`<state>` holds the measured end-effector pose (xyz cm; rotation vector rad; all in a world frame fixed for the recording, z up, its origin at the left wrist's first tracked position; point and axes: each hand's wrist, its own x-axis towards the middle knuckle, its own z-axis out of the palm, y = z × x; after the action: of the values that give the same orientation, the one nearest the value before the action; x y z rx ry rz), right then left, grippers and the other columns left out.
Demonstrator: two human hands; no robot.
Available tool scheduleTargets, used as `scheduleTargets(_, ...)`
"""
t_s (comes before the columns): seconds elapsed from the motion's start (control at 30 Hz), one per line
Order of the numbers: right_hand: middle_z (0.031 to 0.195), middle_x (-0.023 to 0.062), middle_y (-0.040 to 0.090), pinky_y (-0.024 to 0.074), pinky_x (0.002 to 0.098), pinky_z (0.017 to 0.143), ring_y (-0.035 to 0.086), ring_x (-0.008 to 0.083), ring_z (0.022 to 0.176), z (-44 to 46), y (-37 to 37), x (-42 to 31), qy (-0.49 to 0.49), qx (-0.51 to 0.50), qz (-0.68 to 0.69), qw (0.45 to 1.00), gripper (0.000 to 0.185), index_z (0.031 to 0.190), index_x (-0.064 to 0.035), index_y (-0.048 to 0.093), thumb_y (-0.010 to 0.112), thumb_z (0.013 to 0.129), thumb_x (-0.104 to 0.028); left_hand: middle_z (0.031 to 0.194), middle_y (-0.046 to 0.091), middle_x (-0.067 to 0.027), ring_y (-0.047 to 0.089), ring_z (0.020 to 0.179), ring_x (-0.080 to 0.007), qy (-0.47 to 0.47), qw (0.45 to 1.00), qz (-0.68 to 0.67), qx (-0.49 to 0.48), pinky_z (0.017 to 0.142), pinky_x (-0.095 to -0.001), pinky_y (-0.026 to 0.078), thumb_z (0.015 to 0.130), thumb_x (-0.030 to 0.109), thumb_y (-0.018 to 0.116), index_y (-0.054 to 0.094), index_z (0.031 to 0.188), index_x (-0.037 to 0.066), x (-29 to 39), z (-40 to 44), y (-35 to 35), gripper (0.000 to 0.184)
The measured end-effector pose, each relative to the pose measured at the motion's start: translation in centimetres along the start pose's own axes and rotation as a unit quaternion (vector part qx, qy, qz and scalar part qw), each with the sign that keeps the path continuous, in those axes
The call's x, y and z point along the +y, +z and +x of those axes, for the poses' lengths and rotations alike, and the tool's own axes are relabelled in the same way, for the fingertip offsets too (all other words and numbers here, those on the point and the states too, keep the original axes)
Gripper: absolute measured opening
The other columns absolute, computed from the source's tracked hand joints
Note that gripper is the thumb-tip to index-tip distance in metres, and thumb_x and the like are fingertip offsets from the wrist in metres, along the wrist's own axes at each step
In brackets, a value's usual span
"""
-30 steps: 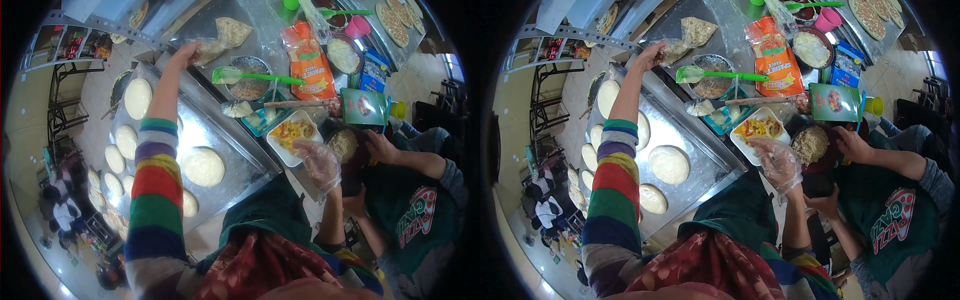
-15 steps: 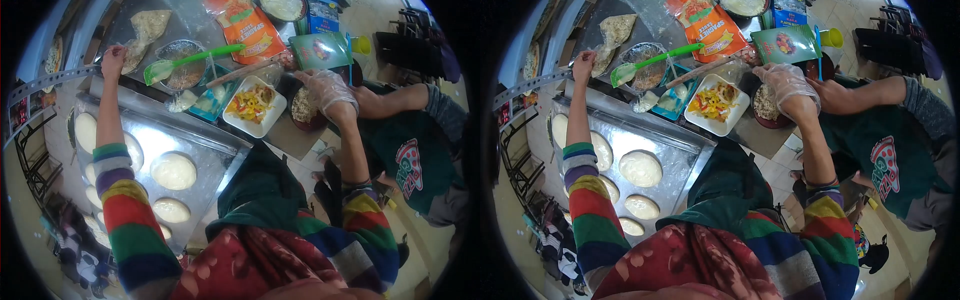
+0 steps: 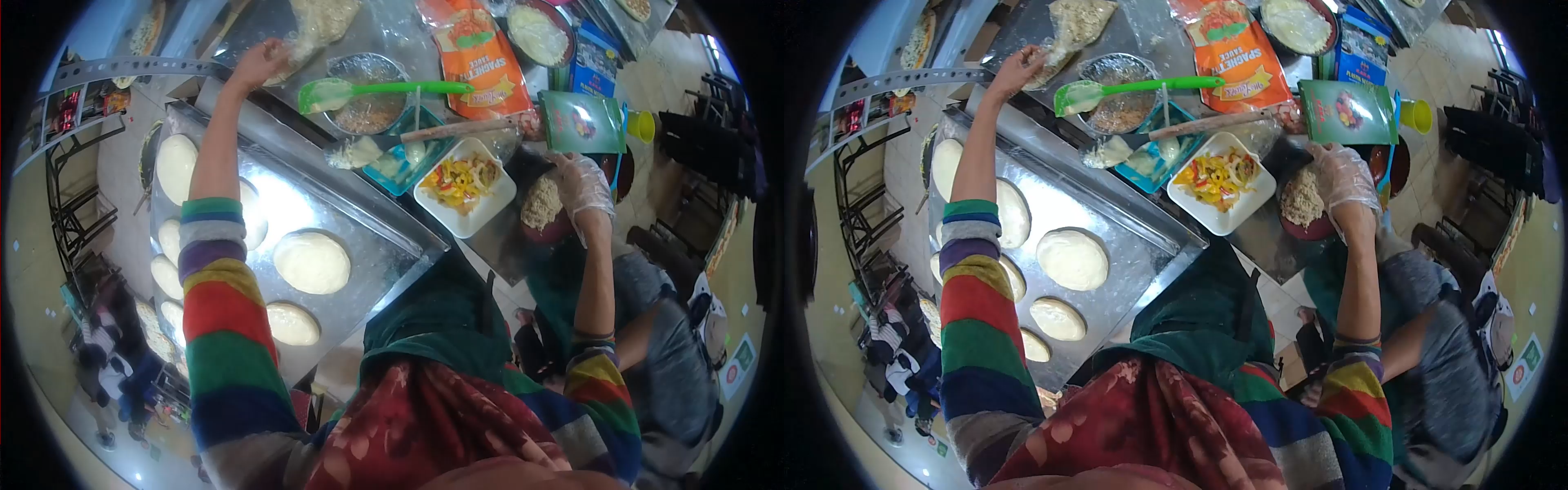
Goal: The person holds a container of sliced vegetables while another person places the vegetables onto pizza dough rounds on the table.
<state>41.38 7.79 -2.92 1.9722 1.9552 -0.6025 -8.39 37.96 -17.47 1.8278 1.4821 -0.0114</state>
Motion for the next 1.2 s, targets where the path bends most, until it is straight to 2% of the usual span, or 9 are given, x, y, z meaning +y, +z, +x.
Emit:
scheduleTargets(0.13,0.107,0.0164,0.065,0.0501,0.0430,0.084,0.062,0.0357,0.099,-0.3,-0.7,-2.1,-0.016,0.067,0.168,0.983,0.027,0.116,-0.0077,0.062,0.055,0.090,-0.012,0.099,0.066,-0.0053,0.058,0.086,-0.0117,-0.014,0.996,-0.093,-0.005,0.076,-0.0281,0.048,0.086,0.041,0.071,0.047,0.137,0.016,-1.1,1.1,0.7,0.061)
scheduleTargets(0.23,0.111,0.0167,0.064,0.0492,0.0420,0.088,0.061,0.0369,0.102,0.7,0.5,-4.6,0.004,0.026,0.138,0.990,0.029,0.118,-0.0104,0.064,0.057,0.090,-0.015,0.111,0.065,-0.0122,0.060,0.094,-0.0146,-0.034,0.996,-0.078,0.031,0.084,-0.0307,0.049,0.084,0.042,0.072,0.045,0.140,0.018,1.7,0.0,-0.1,0.067)
scheduleTargets(0.27,0.106,0.0189,0.065,0.0491,0.0434,0.085,0.061,0.0372,0.098,1.0,1.4,-5.0,-0.027,0.034,0.099,0.994,0.029,0.117,-0.0066,0.062,0.057,0.090,-0.015,0.126,0.059,-0.0183,0.059,0.109,-0.0196,-0.037,0.997,-0.063,-0.010,0.095,-0.0334,0.046,0.082,0.045,0.074,0.042,0.143,0.020,1.5,0.1,-0.9,0.074)
scheduleTargets(0.47,0.094,0.0227,0.063,0.0485,0.0460,0.079,0.062,0.0383,0.091,3.3,7.2,-4.9,-0.144,0.042,0.088,0.985,0.029,0.116,-0.0003,0.057,0.052,0.092,-0.016,0.136,0.051,-0.0202,0.051,0.125,-0.0259,0.009,0.999,0.013,0.038,0.103,-0.0348,0.041,0.084,0.042,0.072,0.041,0.143,0.011,1.4,-2.5,-3.0,0.074)
scheduleTargets(0.7,0.105,0.0242,0.061,0.0488,0.0458,0.083,0.062,0.0387,0.096,4.6,8.1,-5.2,-0.114,0.007,0.083,0.990,0.038,0.126,-0.0045,0.052,0.052,0.090,-0.014,0.128,0.057,-0.0115,0.056,0.116,-0.0190,0.104,0.980,-0.109,0.129,0.099,-0.0306,0.043,0.093,0.027,0.065,0.048,0.137,0.006,-4.0,-4.3,-4.3,0.052)
scheduleTargets(0.73,0.105,0.0241,0.062,0.0488,0.0459,0.083,0.062,0.0383,0.096,4.6,8.2,-5.1,-0.124,0.012,0.084,0.989,0.042,0.128,-0.0033,0.052,0.053,0.087,-0.010,0.127,0.058,-0.0081,0.055,0.114,-0.0153,0.055,0.981,-0.104,0.153,0.098,-0.0283,0.043,0.094,0.022,0.063,0.049,0.135,0.005,1.4,-7.7,-4.5,0.047)
scheduleTargets(0.87,0.107,0.0244,0.062,0.0483,0.0458,0.087,0.061,0.0387,0.099,4.0,9.4,-4.1,-0.233,0.137,0.090,0.958,0.045,0.130,-0.0016,0.050,0.052,0.086,-0.010,0.124,0.062,-0.0121,0.060,0.111,-0.0189,0.078,0.965,-0.184,0.171,0.095,-0.0302,0.046,0.094,0.028,0.062,0.051,0.133,0.002,5.1,-14.7,-2.9,0.048)
scheduleTargets(0.97,0.108,0.0242,0.062,0.0482,0.0456,0.088,0.061,0.0389,0.101,4.3,6.8,-6.2,-0.104,0.011,0.036,0.994,0.043,0.129,-0.0007,0.051,0.050,0.088,-0.015,0.122,0.062,-0.0087,0.059,0.111,-0.0144,0.060,0.943,-0.275,0.177,0.094,-0.0284,0.046,0.096,0.025,0.059,0.052,0.132,0.003,8.1,-20.5,0.1,0.043)
scheduleTargets(1.2,0.108,0.0229,0.062,0.0478,0.0467,0.088,0.061,0.0386,0.099,1.8,0.2,-7.4,-0.085,-0.016,0.014,0.996,0.041,0.125,-0.0013,0.054,0.051,0.090,-0.022,0.125,0.058,-0.0040,0.055,0.112,-0.0139,-0.024,0.876,-0.479,0.054,0.097,-0.0292,0.043,0.099,0.026,0.053,0.046,0.137,0.008,14.3,-31.5,10.1,0.043)
